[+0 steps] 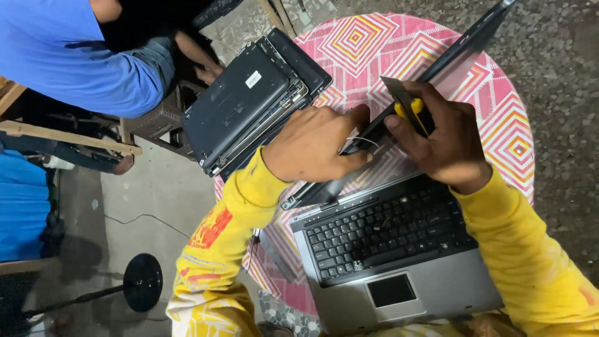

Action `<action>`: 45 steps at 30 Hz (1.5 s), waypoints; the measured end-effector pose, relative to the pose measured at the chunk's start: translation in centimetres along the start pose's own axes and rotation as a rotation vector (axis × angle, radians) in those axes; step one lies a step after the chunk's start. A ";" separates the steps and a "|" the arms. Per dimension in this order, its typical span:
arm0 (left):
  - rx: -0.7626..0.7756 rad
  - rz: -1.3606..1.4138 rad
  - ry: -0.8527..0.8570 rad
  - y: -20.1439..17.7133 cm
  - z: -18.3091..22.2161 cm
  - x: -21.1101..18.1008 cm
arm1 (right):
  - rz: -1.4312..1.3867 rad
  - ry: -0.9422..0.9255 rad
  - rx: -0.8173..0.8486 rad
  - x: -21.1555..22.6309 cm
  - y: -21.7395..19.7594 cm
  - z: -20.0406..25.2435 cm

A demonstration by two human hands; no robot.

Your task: The person is using a utility knife to carefully pry the plastic bezel away from the screen of a laptop as part of a disassembly or repair process.

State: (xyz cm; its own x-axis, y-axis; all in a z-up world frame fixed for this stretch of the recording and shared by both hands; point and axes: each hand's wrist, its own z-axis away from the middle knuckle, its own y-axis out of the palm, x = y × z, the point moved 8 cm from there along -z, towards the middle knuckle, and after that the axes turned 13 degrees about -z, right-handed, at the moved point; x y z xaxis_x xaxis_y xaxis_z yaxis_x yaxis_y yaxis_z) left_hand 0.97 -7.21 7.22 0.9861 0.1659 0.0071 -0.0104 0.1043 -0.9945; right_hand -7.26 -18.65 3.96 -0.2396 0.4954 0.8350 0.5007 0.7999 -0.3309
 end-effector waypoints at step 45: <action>-0.840 1.245 -1.148 0.3 22.1 -6.6 | -0.068 -0.377 0.430 8.0 1.4 18.3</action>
State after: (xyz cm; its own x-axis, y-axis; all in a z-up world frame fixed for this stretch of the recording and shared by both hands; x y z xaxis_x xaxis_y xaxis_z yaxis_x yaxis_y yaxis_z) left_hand -9.23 13.35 9.20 -0.0962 0.2810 -0.9549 -0.1116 -0.9563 -0.2702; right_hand -23.68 -7.41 2.16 -0.5789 0.4612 0.6724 0.1090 0.8610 -0.4968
